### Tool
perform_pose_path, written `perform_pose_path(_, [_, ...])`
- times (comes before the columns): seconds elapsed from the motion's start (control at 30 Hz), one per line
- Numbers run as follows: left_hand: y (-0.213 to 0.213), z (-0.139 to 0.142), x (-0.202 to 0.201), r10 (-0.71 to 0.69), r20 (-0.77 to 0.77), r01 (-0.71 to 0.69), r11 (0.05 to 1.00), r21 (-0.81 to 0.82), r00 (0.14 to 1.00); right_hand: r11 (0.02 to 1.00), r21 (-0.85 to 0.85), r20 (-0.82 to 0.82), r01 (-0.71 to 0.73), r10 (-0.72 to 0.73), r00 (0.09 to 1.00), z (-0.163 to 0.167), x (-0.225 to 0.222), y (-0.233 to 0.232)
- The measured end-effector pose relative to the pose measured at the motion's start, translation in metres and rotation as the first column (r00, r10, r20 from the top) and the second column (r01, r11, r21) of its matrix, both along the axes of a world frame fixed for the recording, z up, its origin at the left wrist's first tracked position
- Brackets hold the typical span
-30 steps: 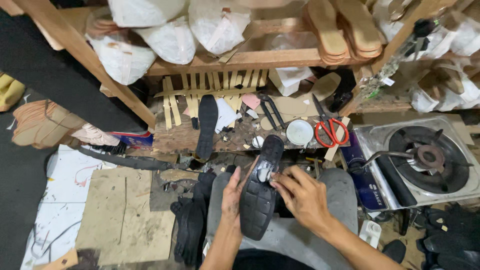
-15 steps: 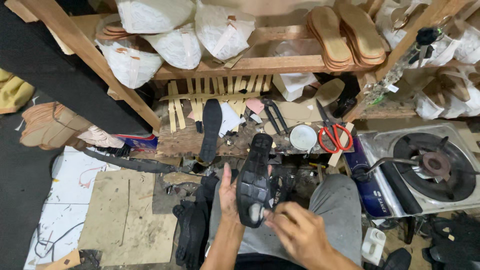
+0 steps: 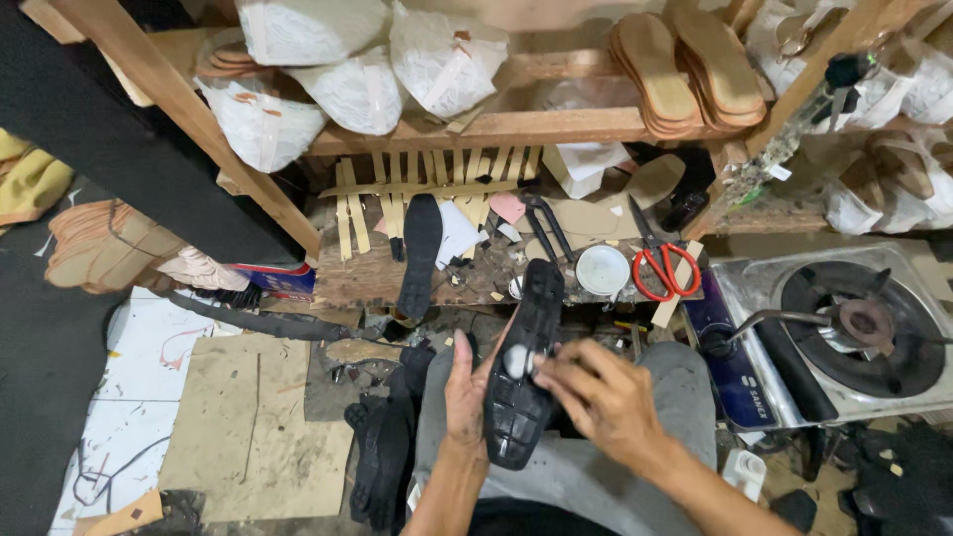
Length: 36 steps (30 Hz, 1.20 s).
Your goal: The person sits on the floor holding a black shoe sole and rubs it with a white wax block, periodically dipping the wax near a small gas stove burner and continuing to rub the sole surface. The person works the sole over their lap, turning it to treat different areas.
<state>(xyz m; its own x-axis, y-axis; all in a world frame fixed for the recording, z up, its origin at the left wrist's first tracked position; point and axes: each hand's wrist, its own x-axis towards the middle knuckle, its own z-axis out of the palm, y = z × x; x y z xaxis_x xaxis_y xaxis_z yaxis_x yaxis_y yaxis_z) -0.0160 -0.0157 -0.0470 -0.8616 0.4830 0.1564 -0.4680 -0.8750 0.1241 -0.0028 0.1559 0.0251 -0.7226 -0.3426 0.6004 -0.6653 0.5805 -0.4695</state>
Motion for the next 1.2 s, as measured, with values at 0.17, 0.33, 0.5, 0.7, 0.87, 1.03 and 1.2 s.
perform_pose_path(0.17, [-0.004, -0.001, 0.004, 0.041, 0.04, -0.035, 0.99, -0.134, 0.998, 0.998, 0.039, -0.098, -0.046, 0.049, 0.994, 0.003, 0.005, -0.002])
perform_pose_path(0.33, [-0.014, 0.004, 0.011, 0.005, -0.049, -0.009, 0.997, -0.08, 0.999, 0.998, 0.035, -0.082, 0.043, -0.04, 0.996, 0.007, -0.004, 0.009])
perform_pose_path(0.5, [-0.013, 0.007, 0.02, 0.023, 0.005, -0.022, 0.986, -0.165, 1.0, 0.935, -0.118, 0.153, 0.335, -0.317, 0.936, 0.012, -0.044, 0.032])
perform_pose_path(0.7, [-0.002, -0.028, -0.004, -0.053, 0.11, 0.075, 0.975, -0.21, 0.993, 0.96, -0.186, 0.463, 0.208, -0.101, 0.88, 0.035, -0.031, 0.057])
perform_pose_path(0.87, [0.101, -0.074, 0.008, -0.247, 0.193, 0.285, 0.937, -0.201, 0.95, 0.903, -0.256, 0.368, 0.345, -0.239, 0.899, 0.056, 0.008, 0.094])
perform_pose_path(1.03, [0.24, -0.072, 0.067, -0.491, -0.166, 0.325, 0.757, -0.567, 0.855, 0.859, -0.254, 0.383, 0.445, -0.333, 0.861, 0.061, 0.03, 0.121])
perform_pose_path(1.2, [0.207, -0.065, 0.046, -0.31, -0.611, -0.46, 0.438, -0.772, 0.729, 0.807, -0.161, 0.332, 0.568, -0.498, 0.801, 0.058, 0.038, 0.139])
